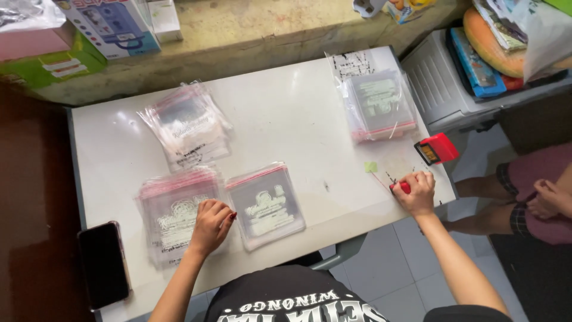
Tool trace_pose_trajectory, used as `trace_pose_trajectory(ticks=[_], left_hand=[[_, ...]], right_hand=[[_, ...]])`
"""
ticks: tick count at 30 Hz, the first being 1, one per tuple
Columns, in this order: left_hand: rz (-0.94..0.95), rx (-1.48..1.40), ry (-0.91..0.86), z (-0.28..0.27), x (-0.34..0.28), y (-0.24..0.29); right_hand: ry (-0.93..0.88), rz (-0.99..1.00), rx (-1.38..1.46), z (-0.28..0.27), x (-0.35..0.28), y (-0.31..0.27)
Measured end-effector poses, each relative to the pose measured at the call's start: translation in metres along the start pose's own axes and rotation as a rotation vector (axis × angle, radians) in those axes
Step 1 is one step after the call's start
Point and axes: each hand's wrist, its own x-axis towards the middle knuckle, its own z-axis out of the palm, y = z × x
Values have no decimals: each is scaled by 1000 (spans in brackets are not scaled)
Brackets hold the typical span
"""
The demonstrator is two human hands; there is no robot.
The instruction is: Manually stamping logos or information onto clear plastic packaging bags.
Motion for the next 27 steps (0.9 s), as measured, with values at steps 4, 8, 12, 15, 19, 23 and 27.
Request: trace_pose_trajectory(ticks=[4,8,12,15,19,23,27], left_hand=[[-3,17,61,-9,-4,1],[-62,11,74,-7,-14,3],[-107,49,-15,-4,-15,8],[-78,65,-78,-4,-7,13],[-22,88,-144,1,-3,14],[-23,105,-144,2,-3,18],[-19,114,-138,0,-4,19]], right_hand=[[-71,-22,99,-44,19,17],[70,92,58,-87,32,15],[306,463,567,-81,18,41],[451,749,1080,-89,26,26],[496,1203,1452,-105,48,-24],[401,1085,1349,-56,17,31],[76,699,391,-34,22,29]])
